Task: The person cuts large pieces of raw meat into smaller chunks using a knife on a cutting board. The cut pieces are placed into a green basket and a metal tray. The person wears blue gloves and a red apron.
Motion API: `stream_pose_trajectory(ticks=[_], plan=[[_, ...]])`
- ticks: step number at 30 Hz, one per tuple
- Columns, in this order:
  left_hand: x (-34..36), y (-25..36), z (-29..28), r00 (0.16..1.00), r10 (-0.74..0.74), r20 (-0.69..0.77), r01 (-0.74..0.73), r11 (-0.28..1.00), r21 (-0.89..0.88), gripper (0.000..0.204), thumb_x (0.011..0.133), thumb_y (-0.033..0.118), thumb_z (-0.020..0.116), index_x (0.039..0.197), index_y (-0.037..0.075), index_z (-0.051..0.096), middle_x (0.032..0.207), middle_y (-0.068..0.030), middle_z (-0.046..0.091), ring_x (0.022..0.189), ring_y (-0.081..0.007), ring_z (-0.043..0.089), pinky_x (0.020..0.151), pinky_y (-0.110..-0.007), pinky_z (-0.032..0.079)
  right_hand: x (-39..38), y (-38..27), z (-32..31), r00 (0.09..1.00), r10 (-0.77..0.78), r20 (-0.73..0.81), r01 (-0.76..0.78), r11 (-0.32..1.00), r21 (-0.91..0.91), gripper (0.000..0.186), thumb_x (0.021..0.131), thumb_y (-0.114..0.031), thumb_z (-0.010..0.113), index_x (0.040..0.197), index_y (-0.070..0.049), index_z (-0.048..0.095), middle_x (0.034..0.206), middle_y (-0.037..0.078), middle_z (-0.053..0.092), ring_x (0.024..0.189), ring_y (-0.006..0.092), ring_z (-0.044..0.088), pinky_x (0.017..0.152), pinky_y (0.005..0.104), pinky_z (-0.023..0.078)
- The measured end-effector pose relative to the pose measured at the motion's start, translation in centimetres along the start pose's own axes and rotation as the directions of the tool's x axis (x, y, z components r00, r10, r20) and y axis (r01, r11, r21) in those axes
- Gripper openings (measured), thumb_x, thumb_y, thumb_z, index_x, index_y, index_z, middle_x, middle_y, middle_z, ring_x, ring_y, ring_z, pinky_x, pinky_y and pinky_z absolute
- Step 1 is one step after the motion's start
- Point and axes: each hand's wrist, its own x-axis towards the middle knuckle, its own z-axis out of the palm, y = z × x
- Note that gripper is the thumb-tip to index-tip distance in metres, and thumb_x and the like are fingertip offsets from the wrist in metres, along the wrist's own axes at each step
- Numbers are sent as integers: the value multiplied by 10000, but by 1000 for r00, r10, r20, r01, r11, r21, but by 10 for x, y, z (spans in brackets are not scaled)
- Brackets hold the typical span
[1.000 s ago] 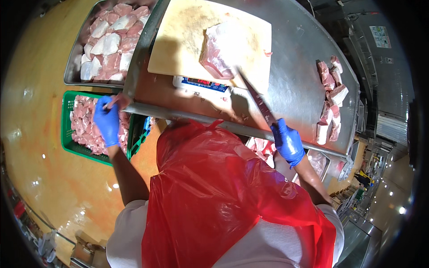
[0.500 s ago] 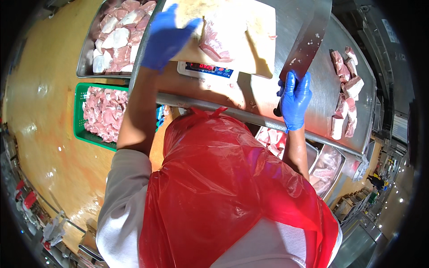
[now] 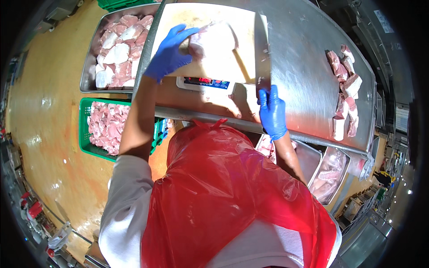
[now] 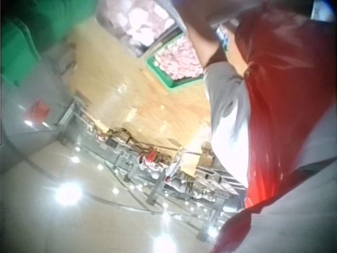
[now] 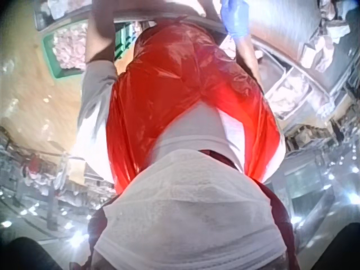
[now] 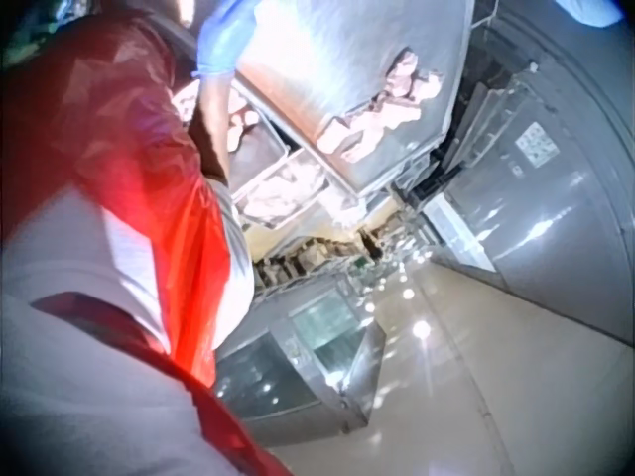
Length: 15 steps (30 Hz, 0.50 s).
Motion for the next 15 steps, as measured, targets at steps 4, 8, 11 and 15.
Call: stream_pose_trajectory(ticks=[4,8,11,15], plan=[[-59,41,31,974,-190,-120,162,964,-212,506,802,-8,633,1304,33,586,1283,-173,608,1153,-284,633,975,-361,506,13,-18,32,985,-80,156,109,976,-189,173,998,-158,566,1072,-18,496,782,249,668,696,452,661,587,525,516],[-93,88,47,921,-339,-193,264,905,-332,328,828,11,615,1153,18,666,1157,-175,676,1021,-266,688,901,-337,535,54,-57,58,954,-139,265,204,950,-236,213,1002,-179,568,1095,-24,455,739,262,646,673,476,635,562,541,484],[-93,102,39,807,-543,-231,404,794,-455,233,831,14,625,1050,19,706,1020,-155,709,928,-263,703,826,-338,552,82,-77,76,949,-251,191,290,933,-212,197,1011,-176,546,1074,-19,444,735,265,638,658,483,625,561,545,485],[-98,82,27,773,-534,-342,420,835,-355,202,849,18,646,1037,27,719,950,-118,719,821,-190,697,735,-313,549,80,-59,71,898,-280,339,368,900,-233,175,1015,-184,495,1072,-22,458,791,261,653,691,480,642,597,553,507]])
